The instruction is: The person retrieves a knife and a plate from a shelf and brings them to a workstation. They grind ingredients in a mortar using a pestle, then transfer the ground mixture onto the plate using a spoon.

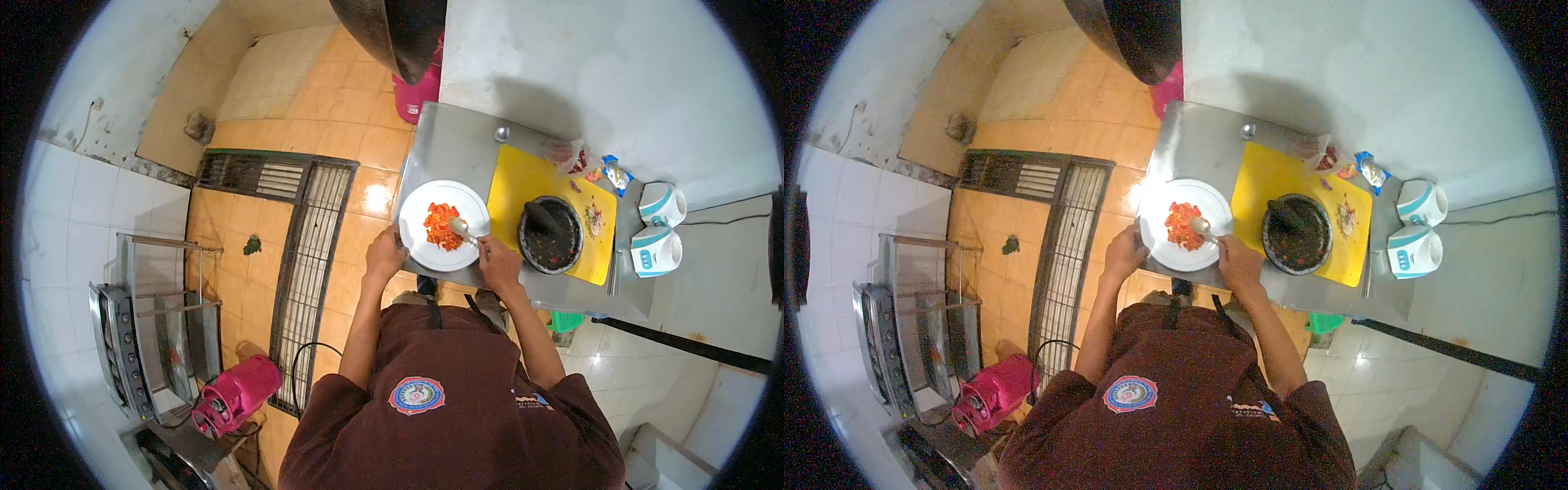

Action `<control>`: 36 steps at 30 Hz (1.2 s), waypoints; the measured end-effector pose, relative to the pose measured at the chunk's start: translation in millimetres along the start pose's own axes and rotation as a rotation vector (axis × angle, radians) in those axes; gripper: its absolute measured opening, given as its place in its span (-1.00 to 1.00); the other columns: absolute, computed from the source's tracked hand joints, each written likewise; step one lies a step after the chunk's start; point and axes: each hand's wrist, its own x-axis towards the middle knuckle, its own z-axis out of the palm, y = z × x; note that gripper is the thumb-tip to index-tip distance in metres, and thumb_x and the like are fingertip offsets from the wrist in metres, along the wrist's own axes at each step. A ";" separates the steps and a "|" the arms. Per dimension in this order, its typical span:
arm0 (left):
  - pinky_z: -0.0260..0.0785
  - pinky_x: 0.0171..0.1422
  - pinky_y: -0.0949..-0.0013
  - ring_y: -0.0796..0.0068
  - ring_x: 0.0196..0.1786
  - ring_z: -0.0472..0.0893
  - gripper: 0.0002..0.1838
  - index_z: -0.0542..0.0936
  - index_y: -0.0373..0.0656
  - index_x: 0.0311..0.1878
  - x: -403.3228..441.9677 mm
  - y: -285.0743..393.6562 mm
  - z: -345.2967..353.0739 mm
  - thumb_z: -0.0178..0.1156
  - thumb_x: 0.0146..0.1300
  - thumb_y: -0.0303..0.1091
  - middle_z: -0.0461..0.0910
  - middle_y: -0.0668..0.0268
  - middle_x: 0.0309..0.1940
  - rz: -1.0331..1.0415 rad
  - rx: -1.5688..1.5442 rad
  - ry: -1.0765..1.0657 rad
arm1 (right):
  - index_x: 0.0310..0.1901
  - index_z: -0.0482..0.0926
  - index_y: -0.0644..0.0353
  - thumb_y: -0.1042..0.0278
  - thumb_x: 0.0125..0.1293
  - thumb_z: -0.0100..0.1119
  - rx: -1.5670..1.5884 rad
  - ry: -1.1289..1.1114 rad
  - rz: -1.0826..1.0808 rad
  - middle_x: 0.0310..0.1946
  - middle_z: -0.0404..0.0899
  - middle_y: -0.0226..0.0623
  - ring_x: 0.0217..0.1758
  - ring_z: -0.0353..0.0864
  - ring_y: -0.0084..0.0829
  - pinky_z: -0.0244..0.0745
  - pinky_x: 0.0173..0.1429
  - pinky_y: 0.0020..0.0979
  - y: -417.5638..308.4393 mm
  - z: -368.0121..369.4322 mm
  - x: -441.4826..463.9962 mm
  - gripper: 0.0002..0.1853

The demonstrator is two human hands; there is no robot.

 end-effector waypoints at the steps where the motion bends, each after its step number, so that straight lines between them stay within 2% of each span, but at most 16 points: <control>1: 0.54 0.16 0.07 0.03 0.10 0.70 -0.41 0.56 -0.17 0.26 0.3 1.1 1.2 0.43 0.09 -0.43 0.73 0.06 -0.01 -0.002 -0.017 0.007 | -0.15 0.68 0.07 0.29 0.39 0.24 -0.009 0.015 0.024 -0.28 0.76 -0.19 -0.31 0.74 -0.09 0.57 -0.25 -0.12 4.6 0.0 -1.0 -0.89; 2: 0.53 0.16 0.03 0.00 0.11 0.69 -0.46 0.58 -0.17 0.21 0.4 1.9 1.8 0.40 0.10 -0.47 0.73 0.06 -0.01 -0.006 -0.033 0.014 | -0.15 0.68 0.08 0.29 0.39 0.24 -0.016 0.031 0.048 -0.27 0.76 -0.18 -0.30 0.74 -0.09 0.57 -0.25 -0.12 8.3 0.8 -2.4 -0.89; 5: 0.52 0.18 0.02 -0.03 0.14 0.66 -0.44 0.55 -0.18 0.24 1.8 7.4 -1.6 0.40 0.11 -0.47 0.70 0.04 0.00 -0.028 -0.016 -0.024 | -0.16 0.67 0.08 0.31 0.38 0.24 -0.009 0.036 0.035 -0.28 0.75 -0.18 -0.31 0.74 -0.08 0.56 -0.25 -0.11 8.2 -2.7 -5.6 -0.90; 8: 0.51 0.21 0.00 -0.08 0.18 0.63 -0.37 0.49 -0.17 0.31 4.1 2.3 7.0 0.42 0.12 -0.43 0.63 0.00 0.10 -0.036 0.020 0.006 | -0.18 0.67 0.08 0.32 0.36 0.26 0.019 0.020 0.014 -0.31 0.74 -0.20 -0.33 0.72 -0.09 0.55 -0.27 -0.12 8.2 -1.0 -10.0 -0.91; 11: 0.50 0.22 -0.04 -0.16 0.18 0.61 -0.26 0.40 -0.15 0.41 2.6 1.9 9.9 0.44 0.14 -0.39 0.52 -0.03 0.25 -0.008 0.093 0.024 | -0.15 0.68 0.03 0.24 0.41 0.20 0.025 0.041 -0.020 -0.37 0.69 -0.23 -0.37 0.71 -0.10 0.55 -0.29 -0.07 7.2 6.3 -12.0 -0.87; 14: 0.50 0.24 -0.04 -0.22 0.17 0.60 -0.15 0.27 -0.19 0.50 0.9 4.7 10.2 0.43 0.15 -0.39 0.42 -0.07 0.32 -0.035 0.100 -0.006 | -0.15 0.67 0.04 0.26 0.41 0.19 0.082 0.087 -0.048 -0.38 0.68 -0.26 -0.36 0.71 -0.12 0.55 -0.30 -0.07 1.3 11.7 -11.5 -0.88; 17: 0.50 0.21 -0.03 -0.21 0.13 0.61 -0.05 0.11 -0.27 0.58 -9.0 15.2 15.0 0.42 0.19 -0.40 0.40 -0.13 0.30 -0.020 0.032 0.159 | -0.14 0.65 0.04 0.27 0.40 0.18 0.075 0.071 -0.059 -0.35 0.68 -0.28 -0.34 0.71 -0.14 0.56 -0.28 -0.07 -3.8 14.5 -11.6 -0.88; 20: 0.49 0.19 -0.01 -0.15 0.08 0.63 0.00 0.01 -0.32 0.61 -17.1 26.9 14.9 0.41 0.24 -0.38 0.41 -0.19 0.26 -0.009 -0.177 0.280 | -0.13 0.63 0.03 0.26 0.40 0.18 0.124 0.038 -0.046 -0.32 0.68 -0.28 -0.33 0.71 -0.14 0.56 -0.27 -0.06 -8.9 15.9 -13.1 -0.88; 24: 0.48 0.15 0.01 -0.06 0.07 0.63 0.00 -0.04 -0.28 0.64 -19.3 32.5 18.8 0.37 0.28 -0.45 0.42 -0.18 0.30 0.075 -0.214 0.410 | -0.12 0.63 0.05 0.24 0.42 0.16 0.182 -0.057 0.051 -0.25 0.70 -0.20 -0.23 0.71 -0.07 0.57 -0.23 -0.04 -6.5 16.7 -18.5 -0.86; 26: 0.47 0.15 -0.01 -0.04 0.09 0.61 -0.01 -0.06 -0.26 0.64 -21.7 41.6 17.3 0.35 0.29 -0.49 0.45 -0.13 0.28 0.086 -0.220 0.411 | -0.07 0.65 0.09 0.23 0.46 0.16 0.327 -0.193 0.213 -0.21 0.72 -0.17 -0.21 0.74 -0.11 0.58 -0.17 -0.12 -10.1 7.6 -16.6 -0.82; 27: 0.44 0.18 -0.02 0.00 0.12 0.59 -0.03 -0.05 -0.25 0.65 -24.3 49.7 15.4 0.32 0.30 -0.52 0.45 -0.09 0.29 0.080 -0.240 0.400 | -0.04 0.66 0.10 0.23 0.47 0.16 0.402 -0.260 0.288 -0.19 0.73 -0.15 -0.20 0.75 -0.14 0.59 -0.14 -0.16 -6.7 3.1 -15.1 -0.81; 30: 0.42 0.22 0.06 0.12 0.15 0.57 -0.16 -0.04 -0.21 0.65 -28.6 74.9 10.5 0.20 0.47 -0.35 0.47 0.00 0.29 0.115 -0.313 0.420 | 0.04 0.67 0.16 0.22 0.51 0.18 0.989 -0.299 0.421 -0.14 0.75 -0.17 -0.13 0.73 -0.33 0.58 -0.01 -0.31 11.0 9.7 -15.4 -0.76; 31: 0.42 0.21 0.08 0.14 0.15 0.57 -0.21 0.00 -0.22 0.64 -29.4 82.7 8.5 0.17 0.50 -0.32 0.48 0.02 0.29 0.124 -0.326 0.414 | 0.09 0.65 0.20 0.24 0.51 0.23 1.096 -0.284 0.466 -0.15 0.72 -0.29 -0.09 0.64 -0.50 0.53 0.06 -0.39 15.8 1.8 -18.9 -0.73; 33: 0.42 0.21 0.11 0.17 0.14 0.58 -0.30 0.07 -0.23 0.62 -26.5 105.3 6.8 0.10 0.55 -0.26 0.50 0.04 0.28 0.154 -0.353 0.404 | 0.09 0.65 0.22 0.24 0.52 0.21 1.168 -0.295 0.452 -0.14 0.71 -0.32 -0.07 0.62 -0.52 0.52 0.07 -0.39 32.7 -19.4 -30.4 -0.73; 34: 0.44 0.16 0.13 0.22 0.09 0.61 -0.49 0.35 -0.25 0.48 -23.5 118.4 9.8 0.05 0.58 -0.24 0.57 0.11 0.21 0.151 -0.339 0.379 | 0.09 0.64 0.22 0.23 0.53 0.20 1.203 -0.297 0.440 -0.14 0.70 -0.34 -0.06 0.60 -0.53 0.52 0.08 -0.39 41.9 -35.9 -35.7 -0.72; 36: 0.47 0.08 0.16 0.24 0.00 0.66 -0.66 0.55 -0.25 0.26 -12.6 144.2 17.3 0.07 0.57 -0.28 0.64 0.14 0.11 0.218 -0.299 0.189 | 0.09 0.64 0.21 0.24 0.54 0.18 1.153 -0.287 0.522 -0.17 0.69 -0.37 -0.07 0.59 -0.56 0.48 0.06 -0.42 62.3 -82.5 -50.7 -0.74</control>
